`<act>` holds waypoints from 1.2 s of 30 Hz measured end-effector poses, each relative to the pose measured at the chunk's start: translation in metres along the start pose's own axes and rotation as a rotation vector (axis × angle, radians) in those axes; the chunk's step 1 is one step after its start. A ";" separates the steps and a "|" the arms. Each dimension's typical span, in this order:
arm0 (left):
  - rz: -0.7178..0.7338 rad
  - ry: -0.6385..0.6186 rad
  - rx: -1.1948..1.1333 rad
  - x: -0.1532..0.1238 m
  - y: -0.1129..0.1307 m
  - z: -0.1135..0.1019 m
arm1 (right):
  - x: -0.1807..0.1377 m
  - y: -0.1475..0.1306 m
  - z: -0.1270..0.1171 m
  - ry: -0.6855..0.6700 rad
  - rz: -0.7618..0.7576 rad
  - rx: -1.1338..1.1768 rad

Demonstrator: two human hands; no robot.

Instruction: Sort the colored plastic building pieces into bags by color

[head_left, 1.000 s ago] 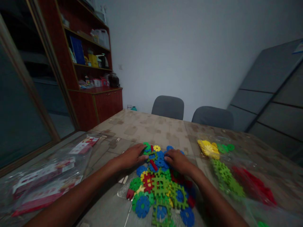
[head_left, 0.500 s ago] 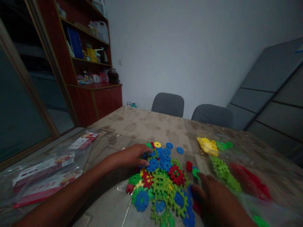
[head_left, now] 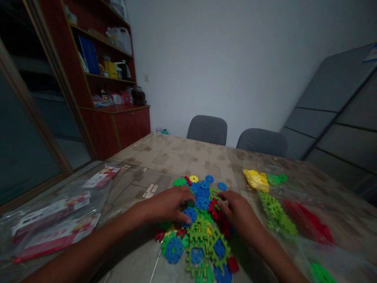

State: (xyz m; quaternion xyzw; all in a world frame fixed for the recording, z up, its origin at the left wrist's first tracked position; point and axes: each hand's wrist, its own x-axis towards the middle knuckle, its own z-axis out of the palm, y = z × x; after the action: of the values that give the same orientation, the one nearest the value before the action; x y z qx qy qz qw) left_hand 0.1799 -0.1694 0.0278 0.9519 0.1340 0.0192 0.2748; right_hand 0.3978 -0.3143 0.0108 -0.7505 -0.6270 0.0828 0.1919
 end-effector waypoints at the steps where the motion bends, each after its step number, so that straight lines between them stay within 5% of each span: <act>1: -0.005 -0.011 0.014 0.000 0.002 0.003 | 0.006 -0.005 0.003 -0.007 -0.011 -0.003; 6: -0.066 -0.058 0.039 -0.001 0.005 0.005 | 0.025 -0.017 0.020 -0.048 -0.030 -0.013; 14: -0.084 -0.015 0.021 -0.004 -0.007 -0.016 | 0.027 0.002 0.018 -0.004 -0.008 0.133; 19: -0.038 -0.154 -0.107 -0.015 -0.008 -0.031 | 0.034 0.003 0.019 -0.036 -0.052 0.272; 22: -0.078 -0.234 -0.125 -0.017 -0.004 -0.028 | 0.037 0.004 0.022 -0.028 -0.061 0.280; 36: -0.133 -0.177 0.068 -0.010 0.001 -0.010 | 0.035 0.003 0.031 -0.090 0.015 0.018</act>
State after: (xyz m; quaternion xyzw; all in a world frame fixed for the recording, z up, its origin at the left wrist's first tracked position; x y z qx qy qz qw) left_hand 0.1699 -0.1682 0.0371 0.9477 0.1725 -0.0877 0.2537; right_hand 0.3959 -0.2744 -0.0144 -0.7489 -0.6286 0.1237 0.1694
